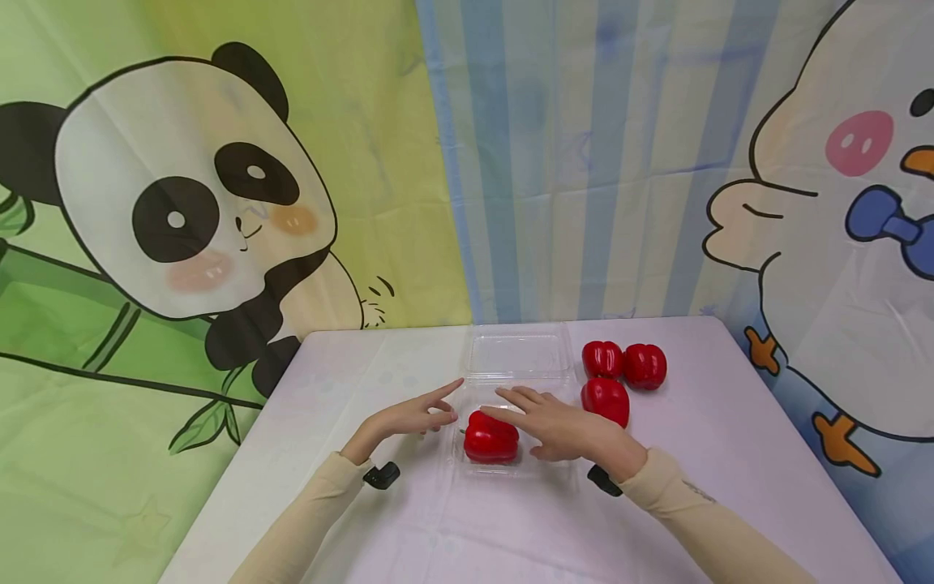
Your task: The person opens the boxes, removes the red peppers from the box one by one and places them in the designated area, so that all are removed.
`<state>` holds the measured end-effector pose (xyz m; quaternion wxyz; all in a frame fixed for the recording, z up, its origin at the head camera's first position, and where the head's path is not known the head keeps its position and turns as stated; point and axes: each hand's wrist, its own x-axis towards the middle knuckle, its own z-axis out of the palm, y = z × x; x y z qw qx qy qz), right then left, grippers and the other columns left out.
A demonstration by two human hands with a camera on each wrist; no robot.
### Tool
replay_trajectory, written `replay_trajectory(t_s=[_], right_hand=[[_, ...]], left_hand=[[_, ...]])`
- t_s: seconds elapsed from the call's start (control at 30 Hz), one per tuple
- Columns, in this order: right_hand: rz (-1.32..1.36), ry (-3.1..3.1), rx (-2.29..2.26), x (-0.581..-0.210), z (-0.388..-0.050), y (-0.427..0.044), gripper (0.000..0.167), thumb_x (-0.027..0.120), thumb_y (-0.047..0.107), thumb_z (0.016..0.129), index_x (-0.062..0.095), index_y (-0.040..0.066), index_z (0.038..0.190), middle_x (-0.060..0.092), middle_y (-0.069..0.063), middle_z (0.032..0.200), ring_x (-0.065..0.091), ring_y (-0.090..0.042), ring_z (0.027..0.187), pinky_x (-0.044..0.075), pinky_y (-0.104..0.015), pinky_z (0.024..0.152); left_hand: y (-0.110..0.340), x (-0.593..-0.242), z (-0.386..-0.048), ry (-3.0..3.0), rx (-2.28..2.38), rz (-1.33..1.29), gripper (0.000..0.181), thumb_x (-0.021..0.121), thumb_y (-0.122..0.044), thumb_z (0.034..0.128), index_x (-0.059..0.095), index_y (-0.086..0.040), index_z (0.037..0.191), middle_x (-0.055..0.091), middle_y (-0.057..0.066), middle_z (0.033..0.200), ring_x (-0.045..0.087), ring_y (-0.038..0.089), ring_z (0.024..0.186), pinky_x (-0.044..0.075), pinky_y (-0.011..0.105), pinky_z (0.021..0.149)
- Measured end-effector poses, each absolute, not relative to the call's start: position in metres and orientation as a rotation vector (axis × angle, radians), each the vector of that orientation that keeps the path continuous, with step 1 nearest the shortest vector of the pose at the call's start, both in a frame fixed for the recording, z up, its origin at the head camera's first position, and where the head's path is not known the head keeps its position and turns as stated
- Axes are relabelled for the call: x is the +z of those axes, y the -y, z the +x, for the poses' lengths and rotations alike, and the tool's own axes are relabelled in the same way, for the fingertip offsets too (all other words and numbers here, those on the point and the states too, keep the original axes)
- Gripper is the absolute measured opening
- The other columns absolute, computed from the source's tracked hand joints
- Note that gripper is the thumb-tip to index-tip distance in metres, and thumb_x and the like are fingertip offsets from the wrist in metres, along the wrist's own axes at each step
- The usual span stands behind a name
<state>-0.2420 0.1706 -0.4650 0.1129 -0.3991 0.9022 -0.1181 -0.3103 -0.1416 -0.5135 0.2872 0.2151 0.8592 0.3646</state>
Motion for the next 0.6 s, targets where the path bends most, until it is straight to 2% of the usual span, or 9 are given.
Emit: replay_trajectory(t_s=[0.2, 0.4, 0.6], right_hand=[[-1.227, -2.626, -0.26, -0.464, -0.24, -0.158, 0.108, 0.085, 0.015, 0.078, 0.018, 0.038, 0.16, 0.018, -0.005, 0.169, 0.022, -0.034, 0.152, 0.033, -0.062, 0.115], [-1.32, -2.634, -0.133, -0.467, -0.242, -0.149, 0.107, 0.084, 0.012, 0.078, 0.02, 0.035, 0.16, 0.018, -0.007, 0.168, 0.024, -0.035, 0.151, 0.038, -0.06, 0.112], [-1.378, -2.641, -0.074, -0.475, -0.244, -0.143, 0.109, 0.085, 0.01, 0.076, 0.021, 0.039, 0.16, 0.017, -0.004, 0.169, 0.025, -0.032, 0.151, 0.042, -0.056, 0.111]], left_hand=[[0.141, -0.513, -0.311, -2.302, 0.958, 0.57, 0.075, 0.057, -0.044, 0.1001, 0.016, -0.035, 0.162, 0.056, 0.016, 0.143, 0.066, 0.028, 0.104, 0.056, 0.043, 0.082], [0.141, -0.513, -0.31, -2.302, 0.967, 0.568, 0.073, 0.057, -0.041, 0.1012, 0.016, -0.036, 0.161, 0.056, 0.016, 0.142, 0.067, 0.029, 0.104, 0.056, 0.044, 0.083], [0.142, -0.513, -0.31, -2.309, 0.959, 0.577, 0.074, 0.057, -0.043, 0.1006, 0.016, -0.036, 0.161, 0.056, 0.016, 0.142, 0.068, 0.029, 0.103, 0.056, 0.043, 0.08]])
